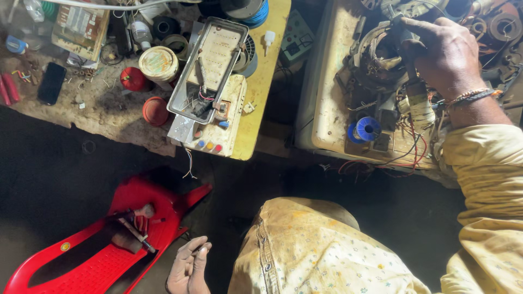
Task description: The person sits on the floor of a workshop and works on an electric motor/pump assembly, using a file by hand to file a component and arranging yellow, white and blue wires around the motor windings. They pick up and reposition small parts and the file repeatedly while working on the unit resting on their legs.
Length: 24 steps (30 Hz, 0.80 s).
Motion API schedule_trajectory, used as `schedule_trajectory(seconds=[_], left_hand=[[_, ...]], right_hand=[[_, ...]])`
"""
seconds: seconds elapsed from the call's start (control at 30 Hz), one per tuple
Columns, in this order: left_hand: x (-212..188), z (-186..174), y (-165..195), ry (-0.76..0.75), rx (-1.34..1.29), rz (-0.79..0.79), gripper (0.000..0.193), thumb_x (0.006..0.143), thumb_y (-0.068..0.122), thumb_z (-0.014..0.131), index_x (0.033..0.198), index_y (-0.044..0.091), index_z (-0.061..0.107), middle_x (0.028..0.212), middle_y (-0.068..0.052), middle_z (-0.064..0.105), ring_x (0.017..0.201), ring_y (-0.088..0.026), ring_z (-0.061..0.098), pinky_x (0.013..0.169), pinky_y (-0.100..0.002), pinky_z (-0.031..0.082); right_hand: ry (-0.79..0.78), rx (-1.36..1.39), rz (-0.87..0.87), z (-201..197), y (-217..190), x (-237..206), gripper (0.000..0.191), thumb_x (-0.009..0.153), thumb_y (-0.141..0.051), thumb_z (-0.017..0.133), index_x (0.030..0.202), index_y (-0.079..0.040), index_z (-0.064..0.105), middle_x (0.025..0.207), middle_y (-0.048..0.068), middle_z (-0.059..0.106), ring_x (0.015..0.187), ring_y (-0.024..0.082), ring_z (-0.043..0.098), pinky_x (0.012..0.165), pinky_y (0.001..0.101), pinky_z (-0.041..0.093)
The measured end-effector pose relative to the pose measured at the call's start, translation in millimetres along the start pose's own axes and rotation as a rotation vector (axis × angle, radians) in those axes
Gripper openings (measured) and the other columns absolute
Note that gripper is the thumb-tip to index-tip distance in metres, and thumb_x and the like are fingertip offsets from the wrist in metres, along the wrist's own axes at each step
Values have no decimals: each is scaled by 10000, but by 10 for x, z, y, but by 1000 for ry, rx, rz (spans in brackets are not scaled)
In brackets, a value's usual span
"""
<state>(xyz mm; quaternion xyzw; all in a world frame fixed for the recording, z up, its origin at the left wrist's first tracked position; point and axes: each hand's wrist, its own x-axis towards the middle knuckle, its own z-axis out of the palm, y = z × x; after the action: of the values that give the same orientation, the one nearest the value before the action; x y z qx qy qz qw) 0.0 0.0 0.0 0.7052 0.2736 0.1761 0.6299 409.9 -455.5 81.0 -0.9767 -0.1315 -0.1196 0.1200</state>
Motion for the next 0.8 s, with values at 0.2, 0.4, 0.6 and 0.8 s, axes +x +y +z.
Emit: schedule_trajectory(seconds=[0.2, 0.4, 0.6, 0.8], left_hand=[[35, -110, 66, 55, -20, -22, 219, 901, -42, 695, 1115, -87, 705, 1128, -194, 717, 942, -209, 719, 891, -320, 582], [27, -223, 185, 53, 35, -71, 236, 895, -40, 686, 1127, -82, 703, 1135, -186, 717, 944, -197, 719, 880, -306, 580], [59, -311, 278, 31, 71, -117, 234, 898, -46, 683, 1129, -76, 711, 1130, -176, 719, 955, -172, 710, 882, -280, 565], [16, -398, 287, 25, 57, -86, 229, 898, -55, 688, 1125, -76, 709, 1131, -171, 724, 947, -164, 710, 872, -262, 561]], right_hand=[[85, -197, -211, 64, 6, -41, 333, 947, -276, 757, 1274, -217, 766, 990, 79, 670, 880, 307, 672, 716, 414, 535], [-7, -246, -226, -7, -48, -62, 357, 1005, -337, 773, 1329, -190, 742, 916, 69, 644, 897, 300, 668, 755, 413, 541], [-65, -241, -208, -48, -207, 3, 411, 968, -296, 762, 1353, -154, 737, 961, 112, 672, 845, 333, 677, 714, 436, 541], [-94, -208, -195, -75, -295, -14, 508, 952, -250, 745, 1437, -106, 695, 997, 151, 668, 887, 357, 674, 783, 458, 540]])
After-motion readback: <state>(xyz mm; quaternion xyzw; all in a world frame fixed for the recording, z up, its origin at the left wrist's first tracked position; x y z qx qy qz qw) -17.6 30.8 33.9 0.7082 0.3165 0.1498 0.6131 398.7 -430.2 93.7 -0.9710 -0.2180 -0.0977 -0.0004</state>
